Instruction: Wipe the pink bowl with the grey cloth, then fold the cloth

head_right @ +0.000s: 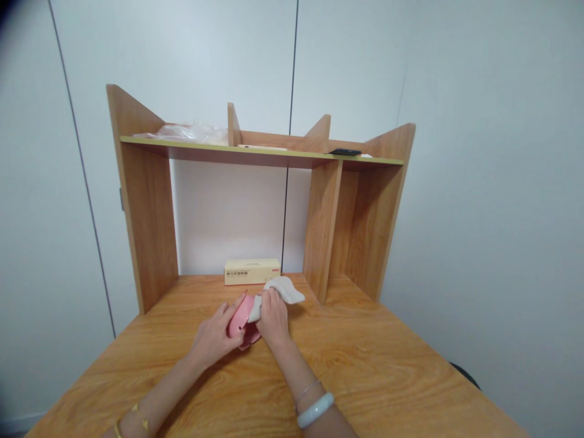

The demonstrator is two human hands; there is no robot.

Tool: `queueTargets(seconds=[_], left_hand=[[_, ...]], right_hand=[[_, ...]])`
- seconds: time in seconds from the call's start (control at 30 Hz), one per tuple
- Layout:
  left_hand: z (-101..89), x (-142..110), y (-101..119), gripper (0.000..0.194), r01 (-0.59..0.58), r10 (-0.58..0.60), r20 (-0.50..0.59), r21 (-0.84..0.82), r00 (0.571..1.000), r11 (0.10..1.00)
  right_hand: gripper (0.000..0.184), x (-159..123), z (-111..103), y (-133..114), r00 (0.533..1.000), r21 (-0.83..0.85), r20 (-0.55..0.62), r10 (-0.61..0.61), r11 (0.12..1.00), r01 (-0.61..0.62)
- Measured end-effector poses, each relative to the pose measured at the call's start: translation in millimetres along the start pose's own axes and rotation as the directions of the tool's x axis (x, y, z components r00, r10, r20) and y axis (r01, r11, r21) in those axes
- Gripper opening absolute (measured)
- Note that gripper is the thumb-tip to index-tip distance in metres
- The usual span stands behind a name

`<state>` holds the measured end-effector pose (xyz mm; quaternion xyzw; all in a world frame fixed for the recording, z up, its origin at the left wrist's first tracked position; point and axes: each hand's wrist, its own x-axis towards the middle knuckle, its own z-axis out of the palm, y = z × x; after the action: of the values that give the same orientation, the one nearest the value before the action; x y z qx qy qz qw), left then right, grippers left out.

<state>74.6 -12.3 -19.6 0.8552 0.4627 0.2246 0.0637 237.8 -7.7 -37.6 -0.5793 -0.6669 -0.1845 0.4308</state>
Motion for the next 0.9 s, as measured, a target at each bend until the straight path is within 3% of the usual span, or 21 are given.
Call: queueTargets(seconds=[0.07, 0.17, 0.27, 0.37, 0.43, 0.5, 0.63, 0.73, 0.8, 0.9], left_hand=[[-0.2, -1.0, 2.6, 0.071, 0.003, -0.003, -0.010, 0.006, 1.000, 1.000], [2.4, -1.2, 4.1, 0.067, 0.005, -0.008, -0.070, -0.041, 0.997, 0.999], [7.5, 0.2, -0.1, 0.070, 0.006, -0.028, -0.145, -0.151, 0.989, 0.989], [14.0, 1.3, -7.6, 0.077, 0.021, -0.056, -0.154, -0.219, 0.986, 0.976], [18.9, 1.2, -11.7, 0.079, 0.008, -0.039, -0.120, -0.250, 0.992, 0.968], [23.4, 0.8, -14.1, 0.079, -0.027, -0.002, -0.098, -0.288, 0.995, 0.957], [28.1, 1.8, -15.8, 0.074, -0.071, 0.019, -0.145, -0.362, 0.989, 0.929], [24.3, 3.2, -14.8, 0.070, -0.065, -0.002, -0.175, -0.374, 0.985, 0.925], [17.6, 3.0, -12.0, 0.070, -0.017, -0.027, -0.139, -0.305, 0.990, 0.952], [5.3, 0.8, -4.8, 0.072, 0.011, -0.017, -0.043, -0.133, 0.999, 0.991]], right_hand=[[0.015, 0.6, -2.6, -2.1, 0.999, 0.004, 0.035, 0.034, 0.999, -0.034], [0.011, 0.8, -4.1, -0.9, 0.975, 0.004, 0.115, 0.192, 0.981, -0.194], [0.017, 0.3, -2.8, 6.1, 0.916, -0.065, 0.182, 0.356, 0.934, -0.350], [0.028, -0.7, 3.0, 16.8, 0.834, -0.073, 0.214, 0.508, 0.860, -0.505], [0.029, -1.5, 9.7, 23.2, 0.792, -0.003, 0.238, 0.563, 0.816, -0.579], [0.025, -2.4, 17.0, 27.2, 0.778, 0.059, 0.263, 0.570, 0.796, -0.603], [0.021, -4.0, 24.1, 26.8, 0.789, 0.088, 0.283, 0.545, 0.804, -0.588], [0.023, -3.7, 17.2, 19.7, 0.805, 0.065, 0.274, 0.526, 0.825, -0.561], [0.023, -2.0, 8.3, 12.1, 0.859, 0.008, 0.233, 0.457, 0.882, -0.471], [0.015, 1.7, -4.6, 0.1, 0.966, -0.108, 0.150, 0.211, 0.975, -0.196]])
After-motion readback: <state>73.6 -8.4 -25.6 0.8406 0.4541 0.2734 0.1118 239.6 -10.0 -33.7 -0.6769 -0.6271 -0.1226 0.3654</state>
